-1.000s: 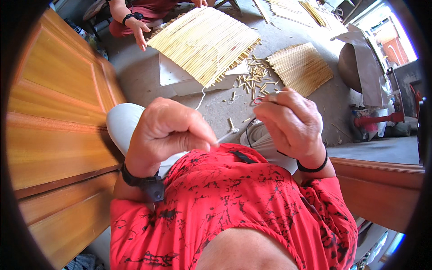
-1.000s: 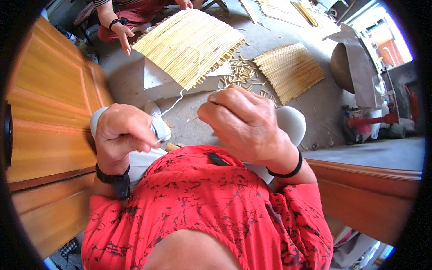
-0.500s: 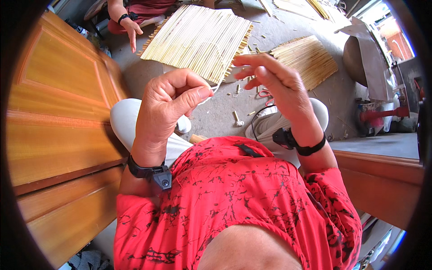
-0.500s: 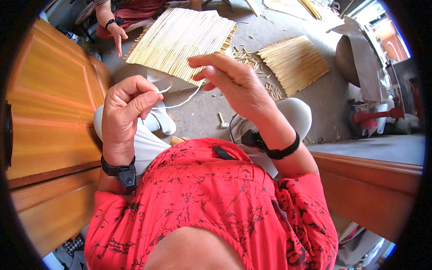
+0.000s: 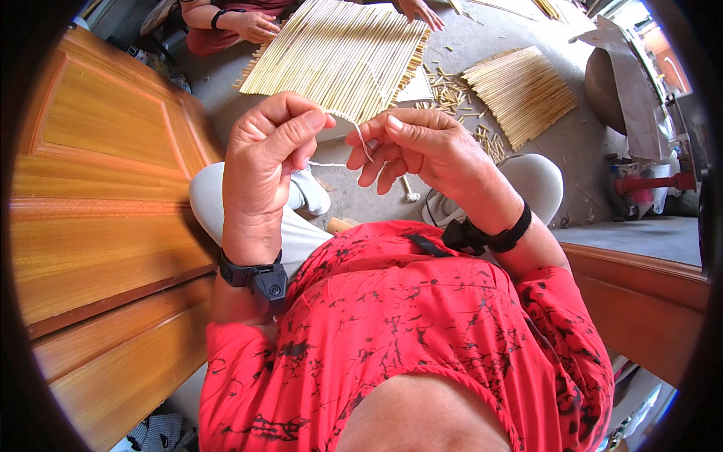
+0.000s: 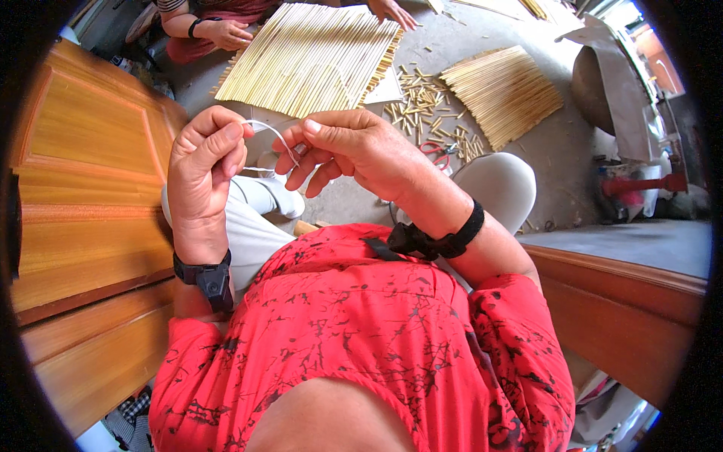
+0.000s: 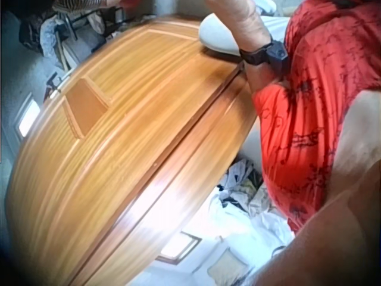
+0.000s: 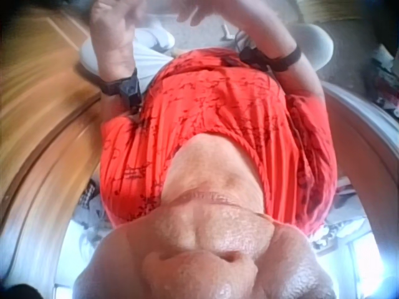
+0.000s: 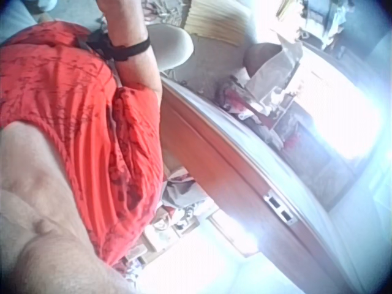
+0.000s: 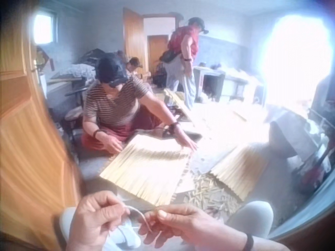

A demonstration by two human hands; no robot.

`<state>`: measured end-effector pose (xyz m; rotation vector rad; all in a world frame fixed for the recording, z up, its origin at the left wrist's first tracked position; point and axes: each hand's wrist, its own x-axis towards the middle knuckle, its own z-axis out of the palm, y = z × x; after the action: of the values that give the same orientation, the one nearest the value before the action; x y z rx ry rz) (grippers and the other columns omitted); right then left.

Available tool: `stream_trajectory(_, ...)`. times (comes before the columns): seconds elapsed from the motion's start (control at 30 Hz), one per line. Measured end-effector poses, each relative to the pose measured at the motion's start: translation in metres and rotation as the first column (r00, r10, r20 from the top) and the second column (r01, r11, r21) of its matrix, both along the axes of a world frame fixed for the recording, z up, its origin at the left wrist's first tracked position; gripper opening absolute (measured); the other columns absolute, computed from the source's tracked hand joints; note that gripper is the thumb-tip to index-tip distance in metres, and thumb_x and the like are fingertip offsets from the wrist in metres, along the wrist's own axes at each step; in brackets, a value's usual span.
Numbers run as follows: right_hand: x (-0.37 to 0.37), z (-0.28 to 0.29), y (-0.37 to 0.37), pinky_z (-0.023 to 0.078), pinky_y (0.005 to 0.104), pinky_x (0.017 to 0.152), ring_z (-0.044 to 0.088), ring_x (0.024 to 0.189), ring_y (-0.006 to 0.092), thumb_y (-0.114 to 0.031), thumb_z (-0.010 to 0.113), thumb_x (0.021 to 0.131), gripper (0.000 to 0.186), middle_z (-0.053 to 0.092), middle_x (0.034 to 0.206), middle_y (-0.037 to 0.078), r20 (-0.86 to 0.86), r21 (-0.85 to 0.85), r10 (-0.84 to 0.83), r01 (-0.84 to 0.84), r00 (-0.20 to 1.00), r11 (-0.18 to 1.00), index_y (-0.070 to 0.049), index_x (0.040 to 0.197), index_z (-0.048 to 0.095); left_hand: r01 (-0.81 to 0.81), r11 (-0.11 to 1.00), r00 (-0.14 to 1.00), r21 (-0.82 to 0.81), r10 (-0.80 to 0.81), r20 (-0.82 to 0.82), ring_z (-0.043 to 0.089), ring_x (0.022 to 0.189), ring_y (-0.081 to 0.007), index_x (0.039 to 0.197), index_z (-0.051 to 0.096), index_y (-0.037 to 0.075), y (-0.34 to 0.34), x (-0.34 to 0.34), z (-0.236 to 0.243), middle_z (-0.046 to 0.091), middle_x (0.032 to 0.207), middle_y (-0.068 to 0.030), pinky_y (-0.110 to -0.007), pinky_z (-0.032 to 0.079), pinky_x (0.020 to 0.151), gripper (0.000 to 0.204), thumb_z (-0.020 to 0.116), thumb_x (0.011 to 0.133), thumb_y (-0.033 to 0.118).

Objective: The recorder is assembling small bamboo sticks into a mat by tying them together with string and trimming edges with scissors.

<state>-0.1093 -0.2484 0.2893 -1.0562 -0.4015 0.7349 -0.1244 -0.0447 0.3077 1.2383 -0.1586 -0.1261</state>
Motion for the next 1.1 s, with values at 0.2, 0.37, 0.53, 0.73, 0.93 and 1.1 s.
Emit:
stream_trajectory(0.2, -0.002, -0.001, 0.002, 0.052, 0.0265, 0.059, 0.063, 0.069, 0.0186, -0.021, 0.046, 0.089, 0.027, 0.061, 0.084, 0.014, -0.049, -0.025, -0.045, 0.044, 0.998, 0.999, 0.003, 0.096, 0.056, -0.058, 0.998, 0.998, -0.026, 0.058, 0.014, 0.035, 0.045, -0.001, 0.077, 0.06, 0.001, 0.002, 0.003, -0.003, 0.051, 0.059, 0.0029, -0.015, 0.021, 0.039, 0.01, 0.06, 0.078, 0.011)
stream_trajectory(0.37, -0.003, -0.001, 0.0, 0.048, 0.0225, 0.056, 0.06, 0.063, 0.012, -0.022, 0.055, 0.085, 0.022, 0.063, 0.076, 0.008, -0.01, -0.113, -0.068, 0.067, 0.998, 0.991, 0.0, 0.087, 0.058, -0.067, 0.998, 0.998, -0.02, 0.067, 0.002, 0.035, 0.045, -0.001, 0.077, 0.06, 0.0, 0.0, 0.002, -0.006, 0.051, 0.059, 0.0023, -0.015, 0.021, 0.039, 0.01, 0.06, 0.078, 0.011)
stream_trajectory(0.53, -0.008, 0.003, -0.001, 0.046, 0.0204, 0.051, 0.058, 0.057, 0.0098, -0.021, 0.058, 0.083, 0.02, 0.062, 0.07, 0.005, 0.025, -0.159, -0.094, 0.097, 0.995, 0.983, -0.002, 0.08, 0.059, -0.083, 0.996, 0.996, 0.031, 0.082, 0.023, 0.036, 0.046, -0.0017, 0.076, 0.06, 0.001, 0.002, -0.002, -0.003, 0.048, 0.056, 0.003, -0.016, 0.023, 0.041, 0.01, 0.06, 0.078, 0.01)
stream_trajectory(0.73, -0.016, 0.017, -0.008, 0.045, 0.0202, 0.05, 0.058, 0.058, 0.0091, -0.015, 0.056, 0.084, 0.015, 0.061, 0.07, 0.004, 0.123, -0.231, 0.061, -0.031, 0.99, 0.972, -0.001, 0.08, 0.057, -0.202, 0.94, 0.955, 0.276, 0.126, 0.269, 0.037, 0.051, -0.0011, 0.076, 0.06, 0.002, 0.0, -0.013, 0.001, 0.049, 0.058, 0.0045, -0.016, 0.028, 0.046, 0.006, 0.061, 0.079, 0.007)
stream_trajectory(0.93, -0.024, 0.021, -0.018, 0.042, 0.02, 0.05, 0.054, 0.055, 0.0089, -0.013, 0.056, 0.084, 0.013, 0.058, 0.068, 0.006, 0.077, -0.04, -0.046, 0.049, 0.996, 0.998, -0.001, 0.079, 0.055, -0.23, 0.859, 0.923, 0.458, 0.044, 0.382, 0.041, 0.053, -0.0013, 0.077, 0.062, 0.001, -0.012, -0.013, -0.01, 0.051, 0.058, 0.0039, -0.017, 0.033, 0.047, 0.004, 0.062, 0.079, 0.005)
stream_trajectory(1.1, -0.045, 0.053, -0.047, 0.033, 0.0234, 0.036, 0.045, 0.043, 0.0118, -0.016, 0.055, 0.083, 0.024, 0.05, 0.055, 0.007, 0.255, 0.353, -0.092, -0.004, 0.962, 0.936, 0.003, 0.07, 0.051, 0.06, 0.89, 0.759, 0.453, -0.335, 0.558, 0.051, 0.049, -0.0169, 0.068, 0.06, 0.003, -0.019, -0.024, 0.013, 0.058, 0.061, -0.0059, -0.025, 0.038, 0.047, 0.005, 0.061, 0.071, 0.008)
